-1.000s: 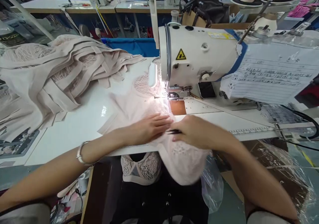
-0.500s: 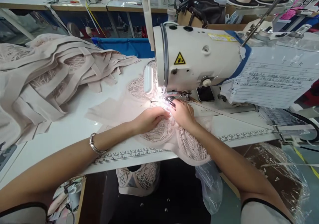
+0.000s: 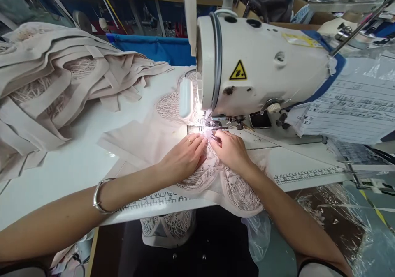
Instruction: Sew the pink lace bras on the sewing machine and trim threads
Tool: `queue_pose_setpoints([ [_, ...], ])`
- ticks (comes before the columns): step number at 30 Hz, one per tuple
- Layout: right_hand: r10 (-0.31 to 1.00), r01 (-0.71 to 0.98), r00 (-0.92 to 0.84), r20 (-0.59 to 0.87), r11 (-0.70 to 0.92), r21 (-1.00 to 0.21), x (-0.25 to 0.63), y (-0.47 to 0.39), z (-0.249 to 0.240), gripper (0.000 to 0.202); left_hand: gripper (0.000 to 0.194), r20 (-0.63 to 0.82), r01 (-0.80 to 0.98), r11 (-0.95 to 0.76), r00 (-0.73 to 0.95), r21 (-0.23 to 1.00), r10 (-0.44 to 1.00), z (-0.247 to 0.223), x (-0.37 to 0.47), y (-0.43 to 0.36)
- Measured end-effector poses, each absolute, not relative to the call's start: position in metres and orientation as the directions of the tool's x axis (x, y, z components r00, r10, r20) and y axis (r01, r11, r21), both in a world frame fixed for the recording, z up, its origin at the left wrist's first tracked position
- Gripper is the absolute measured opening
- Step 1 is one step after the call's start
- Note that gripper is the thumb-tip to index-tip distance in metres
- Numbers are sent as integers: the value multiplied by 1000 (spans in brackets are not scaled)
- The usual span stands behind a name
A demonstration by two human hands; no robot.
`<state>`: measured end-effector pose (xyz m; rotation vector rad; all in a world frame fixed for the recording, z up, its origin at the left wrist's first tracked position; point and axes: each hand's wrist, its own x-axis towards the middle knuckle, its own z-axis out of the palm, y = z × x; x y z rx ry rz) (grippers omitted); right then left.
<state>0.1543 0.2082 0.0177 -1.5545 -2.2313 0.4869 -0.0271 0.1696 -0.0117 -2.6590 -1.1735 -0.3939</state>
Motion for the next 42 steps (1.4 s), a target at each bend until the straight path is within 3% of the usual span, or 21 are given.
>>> queue_pose_setpoints([
  [7, 928, 773, -283, 244, 371, -515, 155, 207, 4, 18, 51, 331, 715, -693, 677, -86, 657, -14, -29, 174],
  [10, 899, 811, -323, 295, 424, -403, 154, 206, -2, 12, 47, 303, 723, -690, 667, -44, 680, -9, -30, 175],
  [15, 823, 835, -476, 310, 533, -135, 153, 205, -5, 26, 43, 281, 726, -688, 656, 18, 700, 0, -33, 178],
  [25, 768, 793, -593, 241, 610, 6, 157, 203, -3, 43, 48, 294, 724, -689, 650, 40, 701, -5, -34, 184],
  [32, 840, 848, -528, 126, 530, 20, 152, 203, 2, 51, 54, 276, 753, -654, 617, 63, 737, -7, -35, 182],
  [42, 843, 847, -525, 119, 531, -24, 153, 204, 3, 49, 61, 278, 766, -642, 610, 30, 742, -9, -35, 181],
])
